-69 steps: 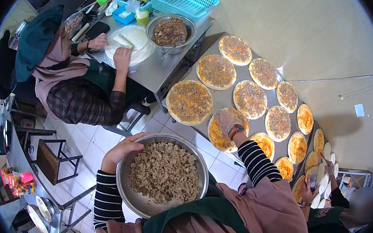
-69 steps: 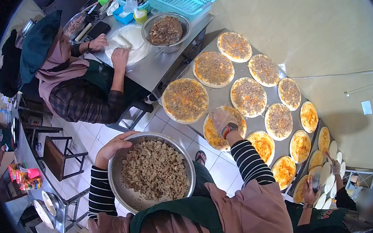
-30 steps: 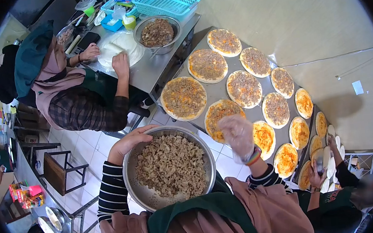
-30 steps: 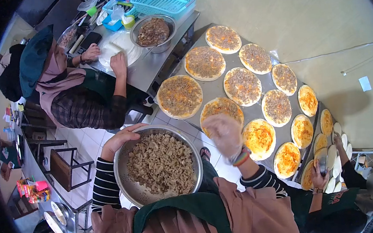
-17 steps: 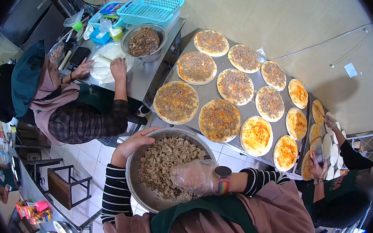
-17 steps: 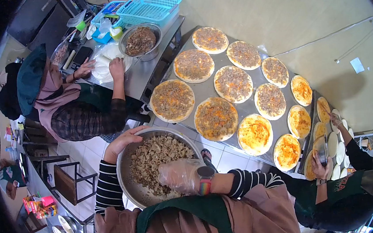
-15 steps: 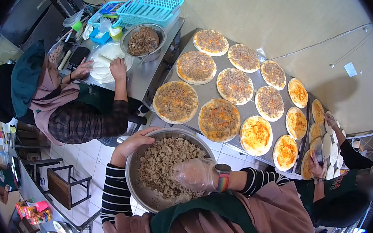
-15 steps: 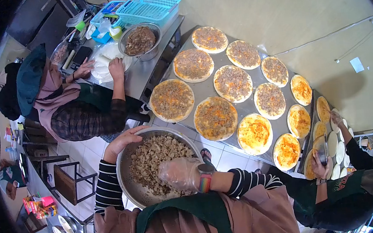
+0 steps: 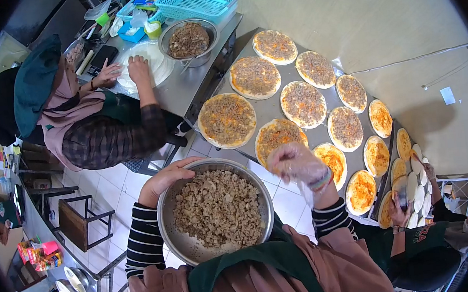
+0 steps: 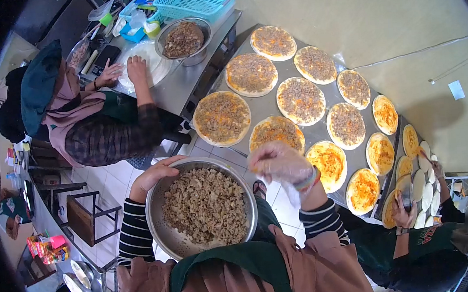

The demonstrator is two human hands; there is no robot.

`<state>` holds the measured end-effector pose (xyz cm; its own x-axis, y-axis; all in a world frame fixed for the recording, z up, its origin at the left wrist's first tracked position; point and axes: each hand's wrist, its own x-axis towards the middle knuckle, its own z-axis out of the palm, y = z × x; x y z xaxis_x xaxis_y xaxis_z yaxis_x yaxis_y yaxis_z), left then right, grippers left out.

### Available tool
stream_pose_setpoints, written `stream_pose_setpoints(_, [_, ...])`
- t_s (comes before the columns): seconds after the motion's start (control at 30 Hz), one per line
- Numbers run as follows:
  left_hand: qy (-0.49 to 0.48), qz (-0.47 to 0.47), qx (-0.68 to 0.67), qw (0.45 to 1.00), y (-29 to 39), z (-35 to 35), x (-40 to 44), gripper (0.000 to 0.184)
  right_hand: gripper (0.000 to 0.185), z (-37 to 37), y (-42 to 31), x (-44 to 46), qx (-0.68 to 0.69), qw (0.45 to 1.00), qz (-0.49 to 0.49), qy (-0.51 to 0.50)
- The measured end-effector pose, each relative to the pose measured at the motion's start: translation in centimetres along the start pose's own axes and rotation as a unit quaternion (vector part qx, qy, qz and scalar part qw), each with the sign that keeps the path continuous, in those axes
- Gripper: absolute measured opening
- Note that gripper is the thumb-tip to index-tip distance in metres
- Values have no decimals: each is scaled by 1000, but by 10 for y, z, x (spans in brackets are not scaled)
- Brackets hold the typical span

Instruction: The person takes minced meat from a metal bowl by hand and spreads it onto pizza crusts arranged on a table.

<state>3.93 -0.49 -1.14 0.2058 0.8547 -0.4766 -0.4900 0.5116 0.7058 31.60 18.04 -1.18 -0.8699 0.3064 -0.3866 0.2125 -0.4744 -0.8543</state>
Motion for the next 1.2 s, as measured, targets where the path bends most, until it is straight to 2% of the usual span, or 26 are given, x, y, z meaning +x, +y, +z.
stream_pose_setpoints(0.07, [2,2,0,1000,0,0,-4,51,8,-25,26,18,11,999,-8,30])
stream_pose_setpoints(0.1, [4,4,0,1000,0,0,-5,50,10,-35,38,27,-131,986,38,98])
stream_pose_setpoints(0.13, [5,6,-1,1000,-1,1,-6,50,13,-45,53,35,-270,945,84,163])
stream_pose_setpoints(0.17, [13,4,-10,1000,-2,2,-7,50,13,-56,74,45,-271,945,84,161])
stream_pose_setpoints(0.2, [21,4,-19,1000,-3,2,-8,50,16,-66,99,53,-448,879,-25,161])
stream_pose_setpoints(0.23, [23,3,-20,1000,-4,1,-8,50,20,-72,119,57,-602,773,-132,152])
stream_pose_setpoints(0.27, [22,5,-11,1000,-4,0,-9,51,20,-75,133,58,-601,774,-133,150])
stream_pose_setpoints(0.33, [22,6,-2,1000,-4,-3,-11,51,26,-71,147,55,-724,668,-105,132])
stream_pose_setpoints(0.47, [25,7,4,1000,-8,-7,-10,52,24,-61,142,38,-725,674,-72,121])
stream_pose_setpoints(0.53, [27,6,7,1000,-8,-7,-9,52,19,-50,137,35,-658,725,106,173])
stream_pose_setpoints(0.57, [25,2,4,1000,-7,-6,-9,52,19,-47,132,31,-658,725,105,174])
stream_pose_setpoints(0.67, [24,-1,-4,1000,-9,-8,-6,52,15,-38,121,14,-675,716,83,157])
stream_pose_setpoints(0.73, [21,2,-5,1000,-4,-6,-4,52,15,-50,133,9,-719,681,-24,138])
stream_pose_setpoints(0.83, [26,3,7,1000,0,4,-7,52,14,-71,155,11,-733,666,-42,132])
stream_pose_setpoints(0.87, [28,1,14,1000,1,3,-7,52,14,-75,161,8,-732,666,-42,134])
stream_pose_setpoints(0.93, [31,1,22,999,3,2,-5,52,13,-58,132,3,-681,702,27,207])
stream_pose_setpoints(1.07, [25,1,8,1000,3,2,-4,52,17,-72,137,-2,-676,706,12,211])
stream_pose_setpoints(1.13, [33,-2,13,999,2,4,-3,52,10,-80,138,-5,-678,697,-51,226])
stream_pose_setpoints(1.17, [28,-1,11,1000,4,6,-3,52,10,-82,140,-5,-678,698,-50,226])
stream_pose_setpoints(1.2, [24,1,11,1000,5,7,-3,51,8,-82,135,-4,-621,711,-156,291])
